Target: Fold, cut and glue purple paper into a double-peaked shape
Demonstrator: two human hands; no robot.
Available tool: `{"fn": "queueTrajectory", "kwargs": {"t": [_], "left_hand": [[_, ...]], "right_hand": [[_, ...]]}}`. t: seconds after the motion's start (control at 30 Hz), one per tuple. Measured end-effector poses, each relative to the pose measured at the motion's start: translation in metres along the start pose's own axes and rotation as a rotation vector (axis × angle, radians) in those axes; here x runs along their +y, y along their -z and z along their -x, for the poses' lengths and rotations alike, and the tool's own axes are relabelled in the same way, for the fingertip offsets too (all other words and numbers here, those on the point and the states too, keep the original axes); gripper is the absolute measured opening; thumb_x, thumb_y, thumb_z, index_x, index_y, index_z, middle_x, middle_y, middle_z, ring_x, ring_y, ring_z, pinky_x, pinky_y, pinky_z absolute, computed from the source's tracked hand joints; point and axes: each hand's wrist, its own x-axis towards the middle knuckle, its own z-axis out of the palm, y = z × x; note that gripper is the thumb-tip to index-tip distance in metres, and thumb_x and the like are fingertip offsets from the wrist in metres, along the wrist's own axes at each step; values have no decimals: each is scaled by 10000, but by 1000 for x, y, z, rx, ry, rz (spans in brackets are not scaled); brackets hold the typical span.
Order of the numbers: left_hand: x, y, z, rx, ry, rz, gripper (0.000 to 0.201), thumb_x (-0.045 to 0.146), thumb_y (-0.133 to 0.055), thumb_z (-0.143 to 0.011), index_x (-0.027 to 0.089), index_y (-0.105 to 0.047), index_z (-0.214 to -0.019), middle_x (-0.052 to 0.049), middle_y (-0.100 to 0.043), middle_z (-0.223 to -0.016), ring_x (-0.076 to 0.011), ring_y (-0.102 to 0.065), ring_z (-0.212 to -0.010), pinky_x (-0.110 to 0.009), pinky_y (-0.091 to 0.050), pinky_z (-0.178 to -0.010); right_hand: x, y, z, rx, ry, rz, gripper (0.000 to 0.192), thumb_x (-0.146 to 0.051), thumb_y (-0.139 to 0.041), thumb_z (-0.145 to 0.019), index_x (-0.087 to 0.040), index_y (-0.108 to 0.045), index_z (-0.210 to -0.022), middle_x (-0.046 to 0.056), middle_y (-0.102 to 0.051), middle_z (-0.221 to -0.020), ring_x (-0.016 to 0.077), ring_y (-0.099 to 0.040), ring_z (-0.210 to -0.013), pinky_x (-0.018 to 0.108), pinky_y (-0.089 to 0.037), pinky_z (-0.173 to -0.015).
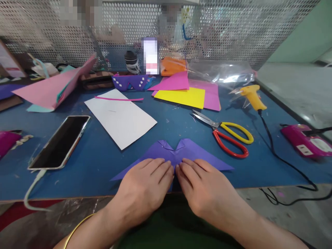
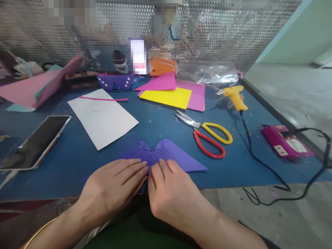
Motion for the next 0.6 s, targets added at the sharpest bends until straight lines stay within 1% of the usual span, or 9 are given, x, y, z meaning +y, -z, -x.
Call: {"fn": "queueTrajectory", "kwargs": {"t": [0.13, 0.2, 0.3, 0.37, 0.5, 0.6], "left_hand": [[2, -3, 1, 31, 72, 54, 225, 173, -532, -992, 111, -748, -983, -60, -793, -1000, -227, -735, -910, -384, -601, -796], [4, -5, 3, 53, 84, 65, 238, 161, -509, -998, 111, -742, -1009, -55, -791, -1024, -220, -733, -932, -380, -597, -816], [6, -9, 5, 72, 53, 32, 293, 114, -444, -1001, 91, -735, -1027, -67, -790, -1034, -221, -732, -927, -386, -587, -821], [7, -10, 6, 76, 48, 11, 300, 103, -439, -996, 88, -738, -1009, -71, -792, -1015, -218, -733, -904, -387, -582, -816], [7, -10, 8, 60, 82, 13, 219, 92, -533, -960, 104, -744, -1017, -57, -793, -1030, -213, -734, -927, -376, -569, -830], [7, -7, 9, 35, 97, 16, 195, 93, -573, -949, 129, -744, -1036, -36, -794, -1050, -203, -735, -945, -362, -556, -840]], "right_hand": [[-3, -7, 5, 64, -37, -24, 336, -28, -421, -925, -17, -749, -998, 181, -759, -979, 301, -703, -914, 413, -517, -821], [-3, -10, 6, 90, -73, -58, 333, -32, -418, -939, -23, -748, -986, 163, -759, -960, 288, -705, -914, 405, -512, -827], [-4, -15, 7, 135, -130, -100, 282, -49, -466, -946, -28, -743, -990, 146, -757, -949, 278, -709, -913, 400, -507, -837], [-5, -17, 9, 149, -173, -146, 247, -60, -501, -947, -35, -739, -1005, 133, -756, -960, 270, -711, -932, 397, -506, -858], [0, -15, 20, 132, -241, -195, 180, -81, -577, -943, -67, -731, -1035, 103, -765, -1010, 243, -718, -976, 394, -502, -909], [8, -11, 36, 138, -281, -204, 177, -79, -586, -951, -92, -723, -1063, 85, -773, -1040, 224, -724, -1009, 394, -497, -931]]}}
